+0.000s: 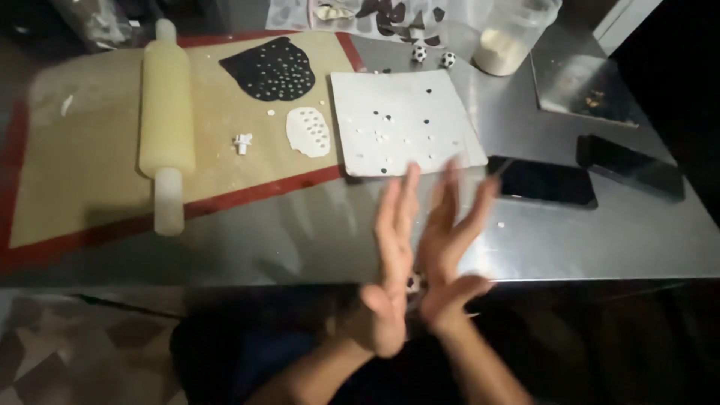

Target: Making miniature edible soccer balls by applying black fondant shapes to white dough balls.

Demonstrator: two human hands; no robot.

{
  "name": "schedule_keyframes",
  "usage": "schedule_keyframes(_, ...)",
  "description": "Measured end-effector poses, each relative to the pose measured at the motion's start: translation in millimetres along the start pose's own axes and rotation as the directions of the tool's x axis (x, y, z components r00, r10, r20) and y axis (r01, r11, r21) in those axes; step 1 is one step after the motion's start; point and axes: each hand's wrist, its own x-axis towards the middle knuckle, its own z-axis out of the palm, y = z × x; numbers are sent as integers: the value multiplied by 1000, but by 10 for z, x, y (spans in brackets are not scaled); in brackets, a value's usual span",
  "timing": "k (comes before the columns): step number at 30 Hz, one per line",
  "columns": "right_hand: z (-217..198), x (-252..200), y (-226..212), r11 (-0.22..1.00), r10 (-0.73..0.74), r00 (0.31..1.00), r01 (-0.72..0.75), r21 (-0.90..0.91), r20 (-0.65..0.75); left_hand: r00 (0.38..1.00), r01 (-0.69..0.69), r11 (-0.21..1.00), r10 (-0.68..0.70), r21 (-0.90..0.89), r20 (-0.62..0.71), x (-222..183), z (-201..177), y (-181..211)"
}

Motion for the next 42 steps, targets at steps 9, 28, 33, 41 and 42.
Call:
schedule_keyframes(9,-28,-99,-65,920,-33,996,64,-386,86,994,-13,987,-4,161,107,190,-25,174)
schedule_keyframes(28,206,202,-31,780,160,973,-20,-626,168,989,-128,958,104,256,106,134,-263,-252)
schedule_keyframes(33,5,175,78,814,70,997,-35,-579,37,988,-92,972,62,218,140,13,-137,-136)
schedule_keyframes(41,171,292,42,798,109,991,-44,-601,72,993,-96,968,76,233,95,160,-70,-13)
schedule_keyframes(42,157,129,-6,792,117,991,-53,-608,65,994,-88,970,70,227,87,122,-89,-22)
